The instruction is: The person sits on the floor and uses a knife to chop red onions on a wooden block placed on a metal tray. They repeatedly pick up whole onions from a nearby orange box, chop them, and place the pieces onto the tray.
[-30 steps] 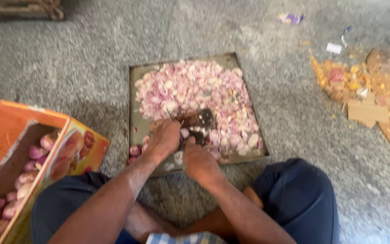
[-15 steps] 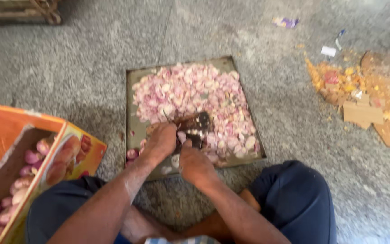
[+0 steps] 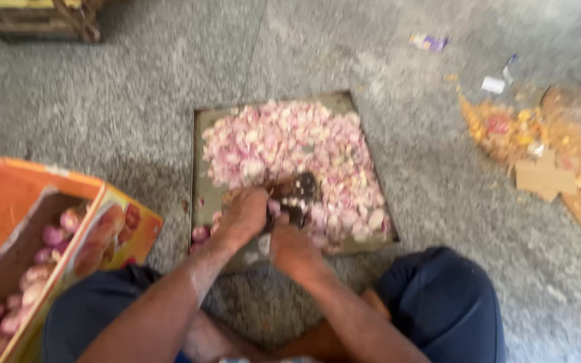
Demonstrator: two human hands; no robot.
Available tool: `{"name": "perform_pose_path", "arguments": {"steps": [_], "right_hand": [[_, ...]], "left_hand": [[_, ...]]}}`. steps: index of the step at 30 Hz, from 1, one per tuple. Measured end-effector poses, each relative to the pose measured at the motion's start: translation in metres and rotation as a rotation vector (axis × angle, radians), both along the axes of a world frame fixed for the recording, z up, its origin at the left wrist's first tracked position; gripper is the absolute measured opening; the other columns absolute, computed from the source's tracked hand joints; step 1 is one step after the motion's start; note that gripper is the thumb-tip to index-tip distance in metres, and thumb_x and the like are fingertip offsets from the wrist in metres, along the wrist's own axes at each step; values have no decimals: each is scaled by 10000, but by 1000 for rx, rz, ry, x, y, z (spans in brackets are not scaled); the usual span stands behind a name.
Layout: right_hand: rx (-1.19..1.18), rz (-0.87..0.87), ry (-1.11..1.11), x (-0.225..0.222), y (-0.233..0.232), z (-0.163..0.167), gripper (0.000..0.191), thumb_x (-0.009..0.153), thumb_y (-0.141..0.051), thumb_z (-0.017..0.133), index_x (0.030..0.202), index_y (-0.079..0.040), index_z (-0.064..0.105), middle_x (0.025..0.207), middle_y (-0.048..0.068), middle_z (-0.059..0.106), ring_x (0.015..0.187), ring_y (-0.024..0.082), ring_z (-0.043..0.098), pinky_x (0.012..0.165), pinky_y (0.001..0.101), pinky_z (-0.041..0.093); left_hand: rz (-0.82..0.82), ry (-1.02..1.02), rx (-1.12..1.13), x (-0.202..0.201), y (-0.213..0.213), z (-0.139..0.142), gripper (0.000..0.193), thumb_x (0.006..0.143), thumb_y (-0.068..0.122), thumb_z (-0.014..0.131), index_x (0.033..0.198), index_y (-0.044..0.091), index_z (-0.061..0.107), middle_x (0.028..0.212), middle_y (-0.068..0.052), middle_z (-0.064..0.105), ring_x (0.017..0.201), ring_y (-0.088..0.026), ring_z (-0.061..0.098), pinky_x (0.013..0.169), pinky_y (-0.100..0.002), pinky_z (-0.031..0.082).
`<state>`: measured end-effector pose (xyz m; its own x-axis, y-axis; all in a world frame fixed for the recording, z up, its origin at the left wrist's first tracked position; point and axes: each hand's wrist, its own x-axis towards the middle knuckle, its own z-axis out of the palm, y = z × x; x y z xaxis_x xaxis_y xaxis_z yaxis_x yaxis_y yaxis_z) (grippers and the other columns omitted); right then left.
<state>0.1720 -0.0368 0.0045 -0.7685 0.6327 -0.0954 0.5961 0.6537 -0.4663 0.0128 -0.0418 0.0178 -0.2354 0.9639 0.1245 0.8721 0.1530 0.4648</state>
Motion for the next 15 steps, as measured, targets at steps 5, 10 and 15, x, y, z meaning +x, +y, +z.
{"name": "perform_pose_path", "arguments": {"steps": [5, 10, 15], "right_hand": [[-122, -150, -78, -2, 0, 12, 454, 899, -16, 510, 1315, 110, 378, 1052, 358, 660, 996, 476, 677, 847, 536, 546], [-305, -140, -100, -3, -2, 17, 357, 949, -29, 454, 1259, 147, 430, 962, 354, 713, 963, 463, 729, 870, 502, 588], [-117, -108, -119, -9, 6, 14, 625, 848, -16, 574, 1379, 156, 294, 1070, 374, 648, 1046, 517, 664, 873, 579, 552]], "left_hand": [[27, -60, -106, 1, -4, 3, 146, 836, 65, 646, 880, -34, 744, 965, -312, 705, 998, -440, 694, 907, -503, 533], [13, 46, -117, -4, 4, -7, 159, 857, 47, 610, 889, -42, 738, 964, -325, 695, 991, -458, 691, 896, -513, 537], [4, 18, -29, -10, 6, -17, 188, 770, -9, 583, 872, -72, 728, 922, -336, 695, 963, -483, 686, 867, -531, 537]]}}
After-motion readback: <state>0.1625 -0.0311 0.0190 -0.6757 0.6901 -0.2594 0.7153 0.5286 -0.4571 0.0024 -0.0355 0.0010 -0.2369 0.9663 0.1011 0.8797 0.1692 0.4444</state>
